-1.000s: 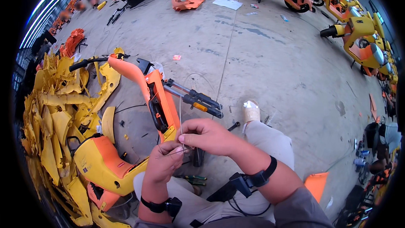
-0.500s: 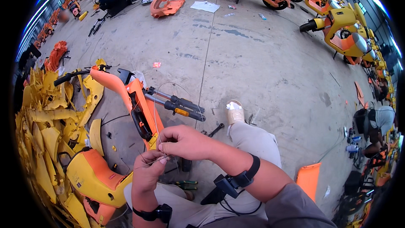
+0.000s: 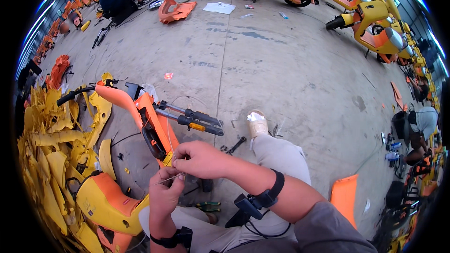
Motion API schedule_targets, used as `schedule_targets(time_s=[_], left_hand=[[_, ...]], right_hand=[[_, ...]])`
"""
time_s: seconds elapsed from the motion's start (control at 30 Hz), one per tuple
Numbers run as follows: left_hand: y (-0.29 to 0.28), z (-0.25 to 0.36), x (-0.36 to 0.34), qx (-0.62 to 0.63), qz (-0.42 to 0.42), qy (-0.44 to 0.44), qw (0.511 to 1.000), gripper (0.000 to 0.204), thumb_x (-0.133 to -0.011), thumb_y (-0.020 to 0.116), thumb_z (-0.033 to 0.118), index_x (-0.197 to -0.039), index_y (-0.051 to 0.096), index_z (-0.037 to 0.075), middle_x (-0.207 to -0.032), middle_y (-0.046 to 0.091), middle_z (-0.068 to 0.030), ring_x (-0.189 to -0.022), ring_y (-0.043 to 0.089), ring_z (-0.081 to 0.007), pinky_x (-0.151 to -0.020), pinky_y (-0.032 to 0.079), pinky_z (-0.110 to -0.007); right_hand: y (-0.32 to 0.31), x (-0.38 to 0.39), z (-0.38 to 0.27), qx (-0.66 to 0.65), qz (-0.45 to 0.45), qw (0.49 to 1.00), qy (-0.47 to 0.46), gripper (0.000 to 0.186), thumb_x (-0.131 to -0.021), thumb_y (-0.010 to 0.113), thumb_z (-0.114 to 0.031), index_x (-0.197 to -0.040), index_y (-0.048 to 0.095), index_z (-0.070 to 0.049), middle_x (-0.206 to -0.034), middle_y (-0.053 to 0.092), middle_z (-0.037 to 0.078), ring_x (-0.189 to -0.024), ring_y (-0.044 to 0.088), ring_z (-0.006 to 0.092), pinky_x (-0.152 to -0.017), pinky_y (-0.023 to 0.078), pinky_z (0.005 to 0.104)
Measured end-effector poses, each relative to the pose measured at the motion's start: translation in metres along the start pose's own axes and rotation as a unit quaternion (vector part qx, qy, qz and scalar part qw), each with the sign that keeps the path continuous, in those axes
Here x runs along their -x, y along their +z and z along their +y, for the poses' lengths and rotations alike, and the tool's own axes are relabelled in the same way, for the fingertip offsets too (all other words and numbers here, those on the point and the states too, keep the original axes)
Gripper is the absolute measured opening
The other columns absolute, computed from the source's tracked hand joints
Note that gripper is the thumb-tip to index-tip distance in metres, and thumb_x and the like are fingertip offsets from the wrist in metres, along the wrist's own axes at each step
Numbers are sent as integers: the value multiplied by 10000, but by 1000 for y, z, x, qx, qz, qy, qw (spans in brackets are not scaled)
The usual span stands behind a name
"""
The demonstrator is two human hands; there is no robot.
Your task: The person works on the wiring and body panels of an electric scooter frame. They handle several thin wires and use their hands to thread or connect them through the scooter's internal frame components.
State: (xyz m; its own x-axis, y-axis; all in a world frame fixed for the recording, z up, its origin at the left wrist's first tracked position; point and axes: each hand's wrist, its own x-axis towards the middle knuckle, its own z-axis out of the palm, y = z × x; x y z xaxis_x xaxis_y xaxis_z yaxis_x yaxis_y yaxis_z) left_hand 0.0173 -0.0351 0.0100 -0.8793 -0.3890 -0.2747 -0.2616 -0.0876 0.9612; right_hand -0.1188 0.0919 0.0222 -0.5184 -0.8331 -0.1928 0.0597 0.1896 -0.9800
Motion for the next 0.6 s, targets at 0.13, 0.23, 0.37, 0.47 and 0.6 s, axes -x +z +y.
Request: schedule_targets(time_s=[0.13,0.23,0.37,0.47,0.6], left_hand=[[2,0,-1,-10,2,5,1000,37,-866,618,-20,-896,600,-5,-791,592,38,-663,480,-5,-577,376,-174],[2,0,-2,-86,8,13,996,47,-853,624,-22,-891,600,-8,-752,575,41,-635,458,-3,-549,360,-180],[8,2,0,-153,24,31,987,46,-838,629,-25,-871,600,-11,-728,576,38,-619,452,-4,-534,362,-182],[11,0,-2,-163,23,47,985,43,-828,635,-23,-851,600,-15,-725,582,32,-620,461,-11,-532,371,-188],[6,-5,-1,-192,40,57,979,63,-807,654,-14,-837,599,-17,-706,592,11,-606,473,-23,-532,387,-201]], right_hand=[[2,0,2,10,8,1000,1,223,-805,596,-192,-879,662,8,-802,679,129,-746,662,217,-684,509,339],[5,-6,14,51,7,998,-24,226,-850,607,-209,-902,658,5,-776,672,124,-694,650,204,-643,504,333],[7,-5,14,84,10,996,-11,221,-847,600,-204,-894,662,3,-783,681,140,-707,671,237,-649,513,353],[5,-3,15,107,18,994,-7,220,-836,594,-196,-893,664,4,-808,681,156,-736,672,273,-668,515,371],[8,-4,18,129,32,991,-23,219,-820,586,-187,-887,665,6,-828,673,174,-764,662,311,-689,514,392]])
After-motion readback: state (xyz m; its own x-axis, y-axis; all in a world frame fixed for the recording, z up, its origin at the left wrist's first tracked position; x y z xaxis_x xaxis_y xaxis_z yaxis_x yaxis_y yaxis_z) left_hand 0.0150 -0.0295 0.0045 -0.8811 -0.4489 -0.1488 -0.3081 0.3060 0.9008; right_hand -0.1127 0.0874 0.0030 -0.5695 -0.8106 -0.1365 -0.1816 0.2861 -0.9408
